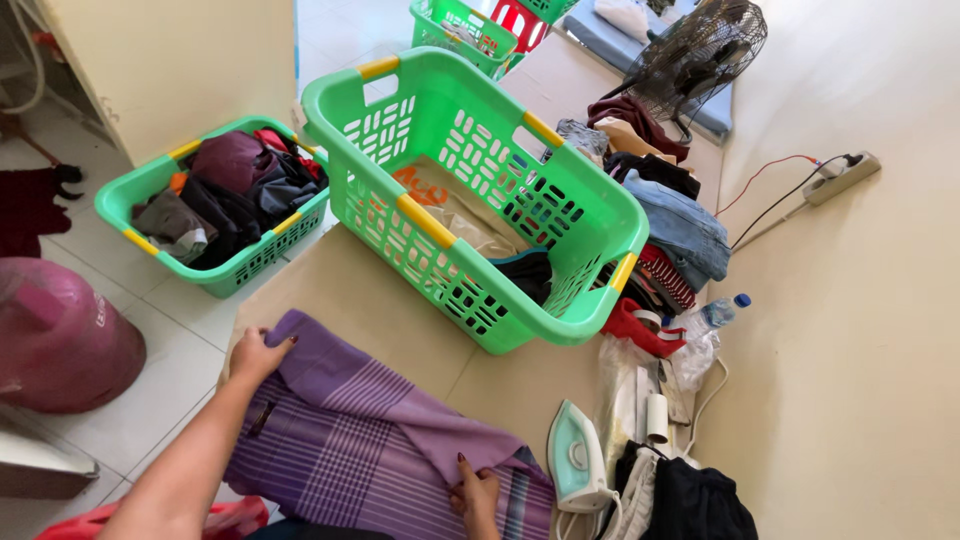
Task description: The person irons a purple striped cloth on a small padded table using a handheld iron, repositioning and turning the cloth to press different sections. They lift and refold the cloth, smooth it flat by hand, and continue ironing the surface.
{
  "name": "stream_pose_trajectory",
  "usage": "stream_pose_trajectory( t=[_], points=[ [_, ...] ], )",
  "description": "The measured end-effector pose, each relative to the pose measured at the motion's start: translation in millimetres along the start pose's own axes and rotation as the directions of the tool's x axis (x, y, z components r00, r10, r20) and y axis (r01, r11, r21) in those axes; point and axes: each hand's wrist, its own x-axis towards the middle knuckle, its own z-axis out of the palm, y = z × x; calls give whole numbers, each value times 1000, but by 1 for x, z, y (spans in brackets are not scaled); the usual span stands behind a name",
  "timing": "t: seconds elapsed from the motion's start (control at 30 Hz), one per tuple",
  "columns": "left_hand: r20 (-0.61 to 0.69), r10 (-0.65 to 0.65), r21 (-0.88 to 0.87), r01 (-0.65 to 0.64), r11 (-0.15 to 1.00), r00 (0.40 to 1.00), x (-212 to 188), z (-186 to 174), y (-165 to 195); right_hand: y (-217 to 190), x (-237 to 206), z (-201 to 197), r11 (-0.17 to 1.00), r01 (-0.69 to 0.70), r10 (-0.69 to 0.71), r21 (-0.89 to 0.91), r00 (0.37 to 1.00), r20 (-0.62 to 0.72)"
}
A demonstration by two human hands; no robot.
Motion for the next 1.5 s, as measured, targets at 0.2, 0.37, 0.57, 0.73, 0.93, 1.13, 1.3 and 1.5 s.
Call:
stream_pose_trajectory(
  t=[0.2,0.37,0.57,0.73,0.93,1.13,1.3,1.5],
  points=[
    [216,-32,34,25,999,976,24,1,-3,-13,7,0,887,-383,339,256,919,200],
    [250,19,-74,0,997,968,39,3,-4,-32,17,-20,835,-397,325,380,915,239],
    [315,-98,-255,184,949,944,49,7,-2,-54,36,-31,649,-344,200,679,938,285],
    [287,-56,-238,128,963,956,53,11,5,-58,43,-35,615,-384,244,689,923,297],
    [403,-116,-321,259,911,908,71,13,25,-86,63,-49,761,-214,153,613,977,152],
    [379,301,-671,35,741,875,83,30,53,-125,81,-62,790,516,-476,331,856,-199],
    [-42,343,-208,-344,916,938,53,33,13,-78,47,-74,662,597,-720,-453,675,-164],
    [3,95,-22,-95,995,996,2,6,-64,17,2,-89,343,432,-851,-834,519,-81]
  ],
)
